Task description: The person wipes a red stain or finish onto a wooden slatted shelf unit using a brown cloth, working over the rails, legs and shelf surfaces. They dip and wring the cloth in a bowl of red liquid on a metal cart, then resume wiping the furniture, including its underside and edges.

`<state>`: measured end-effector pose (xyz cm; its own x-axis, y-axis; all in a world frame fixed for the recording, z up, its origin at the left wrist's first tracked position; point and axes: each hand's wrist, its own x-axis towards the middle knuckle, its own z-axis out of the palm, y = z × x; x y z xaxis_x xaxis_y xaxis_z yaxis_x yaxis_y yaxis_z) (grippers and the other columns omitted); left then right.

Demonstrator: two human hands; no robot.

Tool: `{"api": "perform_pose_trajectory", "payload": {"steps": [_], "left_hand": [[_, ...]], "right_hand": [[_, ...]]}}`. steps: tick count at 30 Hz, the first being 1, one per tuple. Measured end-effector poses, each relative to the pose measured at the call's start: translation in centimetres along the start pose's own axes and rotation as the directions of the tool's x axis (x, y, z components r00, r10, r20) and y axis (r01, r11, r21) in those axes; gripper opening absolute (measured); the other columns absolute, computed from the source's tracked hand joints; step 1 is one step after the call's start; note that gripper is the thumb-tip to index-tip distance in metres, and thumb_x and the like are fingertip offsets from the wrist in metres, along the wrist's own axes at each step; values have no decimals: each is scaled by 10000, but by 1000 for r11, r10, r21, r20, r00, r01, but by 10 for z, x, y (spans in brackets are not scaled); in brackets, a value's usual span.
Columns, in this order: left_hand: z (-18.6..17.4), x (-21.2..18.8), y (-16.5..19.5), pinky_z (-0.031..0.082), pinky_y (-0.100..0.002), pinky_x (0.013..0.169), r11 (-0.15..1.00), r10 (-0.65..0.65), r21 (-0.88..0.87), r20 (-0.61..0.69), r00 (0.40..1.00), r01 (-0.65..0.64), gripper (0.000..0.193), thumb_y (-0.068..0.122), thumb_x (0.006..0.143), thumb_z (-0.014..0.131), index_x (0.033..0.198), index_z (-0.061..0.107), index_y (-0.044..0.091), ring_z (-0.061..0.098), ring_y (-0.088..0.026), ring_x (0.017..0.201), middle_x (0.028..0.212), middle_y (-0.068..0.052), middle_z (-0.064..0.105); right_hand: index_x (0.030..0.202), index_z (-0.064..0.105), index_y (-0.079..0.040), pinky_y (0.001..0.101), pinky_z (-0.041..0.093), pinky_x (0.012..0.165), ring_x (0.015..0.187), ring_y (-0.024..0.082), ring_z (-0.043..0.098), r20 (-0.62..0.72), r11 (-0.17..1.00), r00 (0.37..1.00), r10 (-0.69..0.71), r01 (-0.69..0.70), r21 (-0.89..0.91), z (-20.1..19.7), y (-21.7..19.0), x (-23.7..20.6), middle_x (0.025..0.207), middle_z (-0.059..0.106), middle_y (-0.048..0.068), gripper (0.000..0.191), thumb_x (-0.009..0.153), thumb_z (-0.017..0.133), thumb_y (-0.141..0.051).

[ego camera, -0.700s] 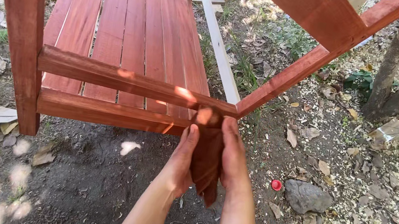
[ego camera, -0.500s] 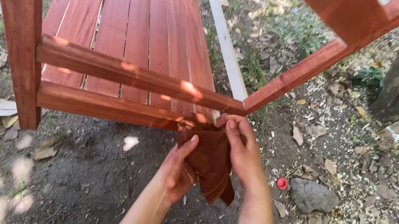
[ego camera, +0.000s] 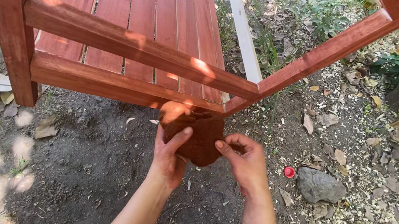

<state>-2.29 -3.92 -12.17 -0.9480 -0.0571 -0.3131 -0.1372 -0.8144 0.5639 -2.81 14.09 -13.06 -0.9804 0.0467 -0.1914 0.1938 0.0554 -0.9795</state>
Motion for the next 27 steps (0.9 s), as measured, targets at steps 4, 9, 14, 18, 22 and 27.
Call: {"api": "perform_pose_trajectory", "payload": {"steps": [4, 9, 14, 18, 22, 27], "left_hand": [[-7, 4, 8, 443, -528, 1090, 901, 59, -397, 516, 855, 177, 769, 689, 938, 576, 1449, 530, 116, 534, -345, 1344, 1465, -148, 560], [-22, 19, 4, 476, -515, 1097, 903, -352, -179, 207, 913, 389, 618, 475, 973, 443, 1451, 533, 94, 571, -319, 1323, 1468, -139, 575], [-49, 28, -3, 567, -502, 966, 852, -512, 65, 304, 803, 519, 483, 279, 973, 493, 1394, 548, 48, 625, -303, 1241, 1381, -144, 632], [-43, 47, -11, 576, -433, 967, 867, -497, 153, 214, 841, 474, 365, 89, 1013, 558, 1362, 566, -15, 627, -310, 1181, 1328, -210, 640], [-24, 56, -3, 578, -455, 936, 913, -407, 59, 125, 905, 403, 317, 108, 1007, 531, 1285, 616, -17, 673, -312, 1094, 1245, -196, 681], [-20, 57, 32, 586, -468, 934, 915, -400, -42, 52, 915, 402, 446, 327, 1005, 412, 1288, 628, 58, 713, -282, 1089, 1228, -147, 709]], "right_hand": [[920, 761, -11, 240, 524, 764, 855, 79, 655, -100, 978, 973, -207, 206, -21, 6, -12, 10, 933, 723, -28, 92, 845, 786, -58], [971, 780, -18, 227, 494, 727, 784, 64, 606, -260, 984, 949, -180, 169, -65, 27, -20, 15, 859, 722, -12, 102, 912, 758, -98], [959, 684, -15, 232, 487, 723, 777, 50, 572, -373, 951, 875, -308, 286, -115, 46, -20, 17, 841, 697, -12, 137, 1007, 679, -143], [935, 642, -34, 238, 482, 652, 700, 57, 544, -439, 931, 845, -305, 168, -325, 48, -17, 24, 762, 644, -18, 197, 986, 672, -222], [915, 631, -33, 237, 466, 682, 748, 56, 513, -380, 941, 865, -326, 260, -216, 33, -14, 37, 785, 614, -39, 283, 1062, 609, -274], [920, 766, -46, 271, 500, 656, 734, 94, 613, 134, 992, 985, 113, -104, -70, 5, -6, 45, 788, 711, -11, 235, 890, 738, -278]]}}
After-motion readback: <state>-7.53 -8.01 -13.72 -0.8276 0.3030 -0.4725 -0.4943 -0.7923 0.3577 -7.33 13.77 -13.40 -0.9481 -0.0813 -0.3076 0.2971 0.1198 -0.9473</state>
